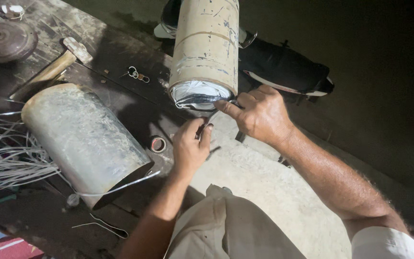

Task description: The person winds white wire around a cylindrical cardboard form, repeatedly pulling, wrapping, and cutting the wire with shears. The person also handles loose wire and adjusts the coil on the form throughout the task.

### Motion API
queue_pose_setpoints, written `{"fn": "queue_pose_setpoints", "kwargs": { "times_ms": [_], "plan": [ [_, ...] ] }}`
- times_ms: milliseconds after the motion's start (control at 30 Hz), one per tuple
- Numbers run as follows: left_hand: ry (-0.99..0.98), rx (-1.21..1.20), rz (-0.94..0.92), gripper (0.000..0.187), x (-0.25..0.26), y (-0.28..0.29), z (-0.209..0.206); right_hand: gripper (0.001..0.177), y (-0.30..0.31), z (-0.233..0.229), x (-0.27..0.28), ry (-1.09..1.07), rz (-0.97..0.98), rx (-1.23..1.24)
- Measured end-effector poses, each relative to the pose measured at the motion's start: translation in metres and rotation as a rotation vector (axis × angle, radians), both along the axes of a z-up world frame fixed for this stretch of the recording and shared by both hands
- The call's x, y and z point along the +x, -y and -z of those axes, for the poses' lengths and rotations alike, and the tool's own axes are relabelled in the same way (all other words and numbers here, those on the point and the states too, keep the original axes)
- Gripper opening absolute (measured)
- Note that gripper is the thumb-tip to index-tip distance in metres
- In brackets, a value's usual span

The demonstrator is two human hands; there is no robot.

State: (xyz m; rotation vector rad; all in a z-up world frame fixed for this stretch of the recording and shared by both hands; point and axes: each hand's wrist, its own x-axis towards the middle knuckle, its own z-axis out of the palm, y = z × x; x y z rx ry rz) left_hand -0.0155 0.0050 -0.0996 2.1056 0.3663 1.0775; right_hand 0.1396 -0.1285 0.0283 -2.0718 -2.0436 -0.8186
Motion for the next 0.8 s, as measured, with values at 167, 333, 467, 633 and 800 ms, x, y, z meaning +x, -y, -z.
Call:
{"fn": "queue_pose_setpoints", "kwargs": {
  "times_ms": [167,333,467,633,800],
  "plan": [
    [-0.014,0.152,-0.017,0.008,-0.015,0.003,-0.014,0.045,0.003,0.000,0.013,-0.088,-0.133,0.019],
    [0.012,0.090,0.286,0.014,-0.037,0.001,-0.038,0.028,0.039,0.006,0.018,-0.195,-0.042,0.044],
    [0.135,0.099,0.518,0.014,-0.033,-0.006,-0.058,0.013,0.062,0.015,0.011,-0.387,0.180,-0.072],
    [0.108,-0.060,0.728,0.010,-0.012,-0.012,-0.065,0.030,0.073,0.010,-0.012,-1.138,-0.045,-0.007],
    [0.018,-0.236,0.761,0.009,0.004,-0.007,-0.064,0.036,0.039,0.030,-0.010,-1.974,-0.678,0.298]
  ]
}}
